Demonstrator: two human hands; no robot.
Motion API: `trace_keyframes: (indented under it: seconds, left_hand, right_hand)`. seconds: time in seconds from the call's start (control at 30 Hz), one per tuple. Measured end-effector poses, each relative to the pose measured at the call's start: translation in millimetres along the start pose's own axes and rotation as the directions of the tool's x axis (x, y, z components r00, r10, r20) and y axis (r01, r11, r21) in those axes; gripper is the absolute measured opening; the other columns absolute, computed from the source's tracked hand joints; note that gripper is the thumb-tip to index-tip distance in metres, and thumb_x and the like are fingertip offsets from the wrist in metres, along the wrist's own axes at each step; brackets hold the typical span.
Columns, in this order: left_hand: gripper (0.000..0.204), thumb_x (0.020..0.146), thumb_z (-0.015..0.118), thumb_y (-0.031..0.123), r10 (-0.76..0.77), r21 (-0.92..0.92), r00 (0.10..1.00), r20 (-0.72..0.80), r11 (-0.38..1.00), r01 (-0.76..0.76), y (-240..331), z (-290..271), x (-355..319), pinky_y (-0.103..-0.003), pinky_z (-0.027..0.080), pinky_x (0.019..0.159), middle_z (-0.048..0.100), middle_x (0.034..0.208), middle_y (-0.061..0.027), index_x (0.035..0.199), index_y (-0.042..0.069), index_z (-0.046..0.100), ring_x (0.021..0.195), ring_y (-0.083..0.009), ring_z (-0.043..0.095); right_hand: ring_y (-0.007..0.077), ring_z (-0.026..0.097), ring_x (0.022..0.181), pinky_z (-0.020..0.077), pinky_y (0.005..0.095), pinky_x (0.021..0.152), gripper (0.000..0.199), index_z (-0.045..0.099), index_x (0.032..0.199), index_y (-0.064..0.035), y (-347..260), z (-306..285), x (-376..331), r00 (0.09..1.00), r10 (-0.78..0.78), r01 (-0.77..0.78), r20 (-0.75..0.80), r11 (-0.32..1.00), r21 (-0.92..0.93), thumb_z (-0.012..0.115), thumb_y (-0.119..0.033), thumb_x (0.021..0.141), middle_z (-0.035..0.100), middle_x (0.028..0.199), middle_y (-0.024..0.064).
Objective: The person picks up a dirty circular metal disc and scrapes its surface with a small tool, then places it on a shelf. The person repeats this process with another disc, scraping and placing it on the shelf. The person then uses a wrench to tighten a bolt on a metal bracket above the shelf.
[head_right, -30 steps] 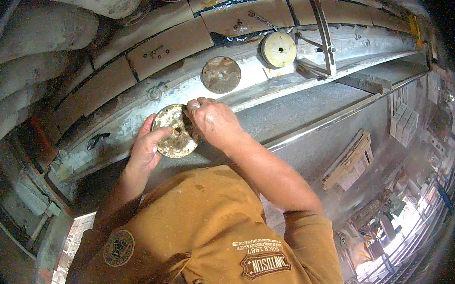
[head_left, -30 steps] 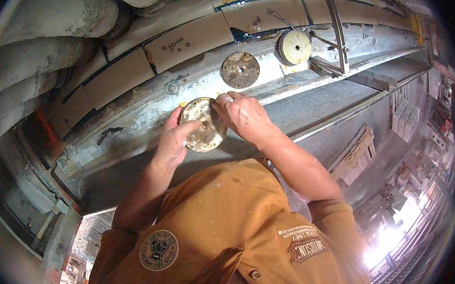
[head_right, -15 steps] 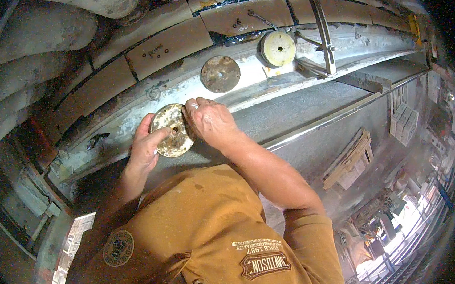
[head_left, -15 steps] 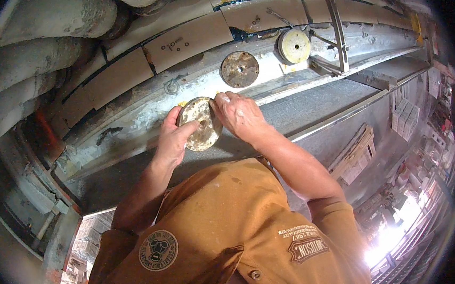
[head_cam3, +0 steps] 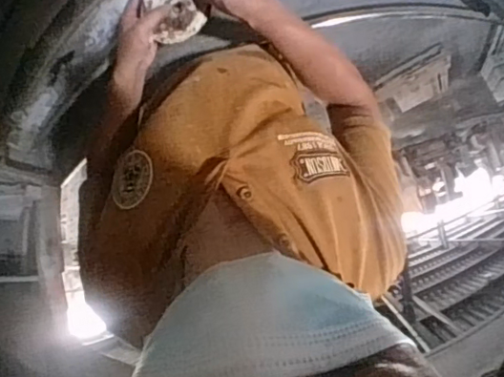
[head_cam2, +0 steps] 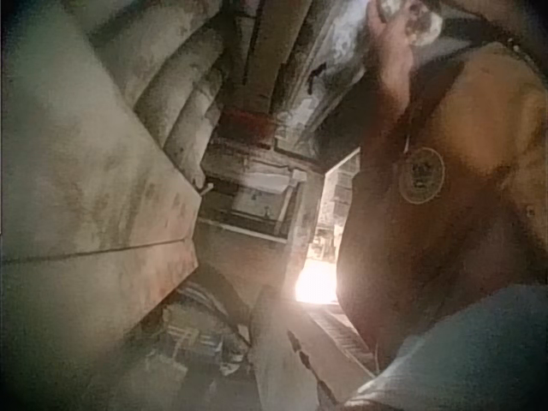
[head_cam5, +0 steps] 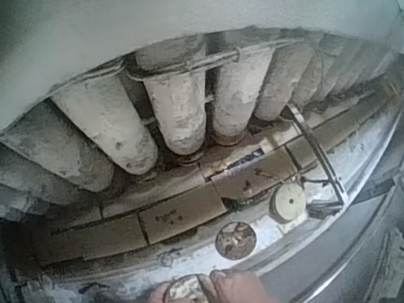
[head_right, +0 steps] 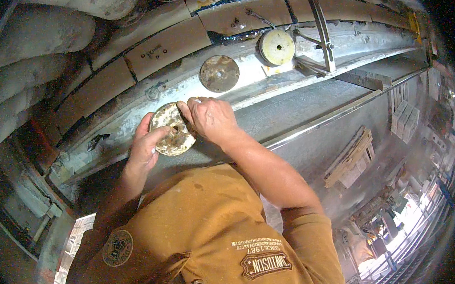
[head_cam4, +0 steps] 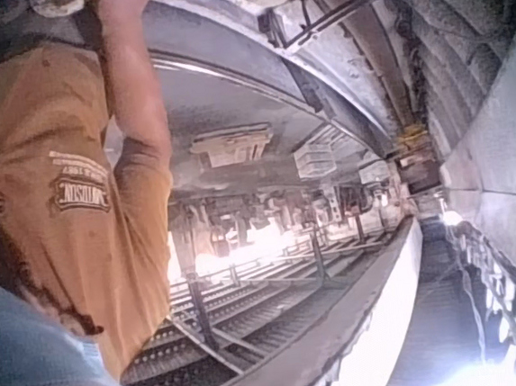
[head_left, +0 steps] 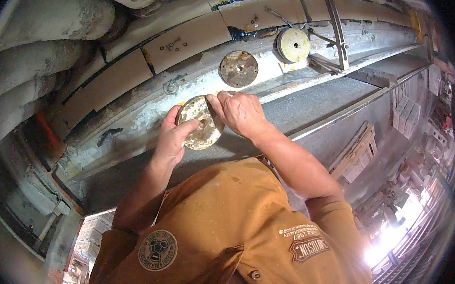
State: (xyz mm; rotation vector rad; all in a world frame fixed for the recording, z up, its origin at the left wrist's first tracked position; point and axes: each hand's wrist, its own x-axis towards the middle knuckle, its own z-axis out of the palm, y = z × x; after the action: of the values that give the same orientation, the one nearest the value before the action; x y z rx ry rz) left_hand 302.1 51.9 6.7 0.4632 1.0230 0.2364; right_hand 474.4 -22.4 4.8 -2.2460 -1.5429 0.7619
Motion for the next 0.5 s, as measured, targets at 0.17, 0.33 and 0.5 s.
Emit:
trace_keyframes:
  seconds: [0.17,0.33,0.5]
  left_hand:
    - [0.037,0.081,0.058,-0.002,-0.037,-0.091,0.998,0.054,0.995,0.042,2,-8,6,-0.033,0.052,0.082,0.062,0.105,-0.0102,0.117,0.001,0.050,0.093,-0.0179,0.063]
    - [0.037,0.081,0.054,0.001,-0.060,-0.172,0.997,0.048,0.983,0.068,5,-6,7,-0.034,0.052,0.083,0.062,0.106,-0.0115,0.117,0.000,0.050,0.093,-0.0203,0.063]
    - [0.036,0.081,0.051,0.003,-0.070,-0.207,0.995,0.070,0.975,0.083,4,-10,9,-0.035,0.051,0.086,0.062,0.107,-0.0126,0.117,-0.001,0.051,0.094,-0.0210,0.063]
  right_hand:
    - [0.0355,0.064,0.064,0.0513,0.0435,0.058,0.037,0.060,0.077,-0.0045,-5,-14,0,0.997,0.042,-0.043,0.058,0.999,0.018,0.053,-0.037,0.093,0.064,0.068,0.0167]
    - [0.0365,0.064,0.070,0.0516,0.0435,0.063,0.033,0.058,0.090,-0.0050,-1,-28,-6,0.994,0.070,-0.079,0.087,0.990,0.114,0.057,-0.038,0.089,0.064,0.074,0.0163]
    - [0.0342,0.063,0.075,0.0514,0.0424,0.063,0.028,0.057,0.094,-0.0056,1,-35,-11,0.996,0.023,-0.038,0.090,0.985,0.170,0.061,-0.033,0.086,0.063,0.079,0.0137]
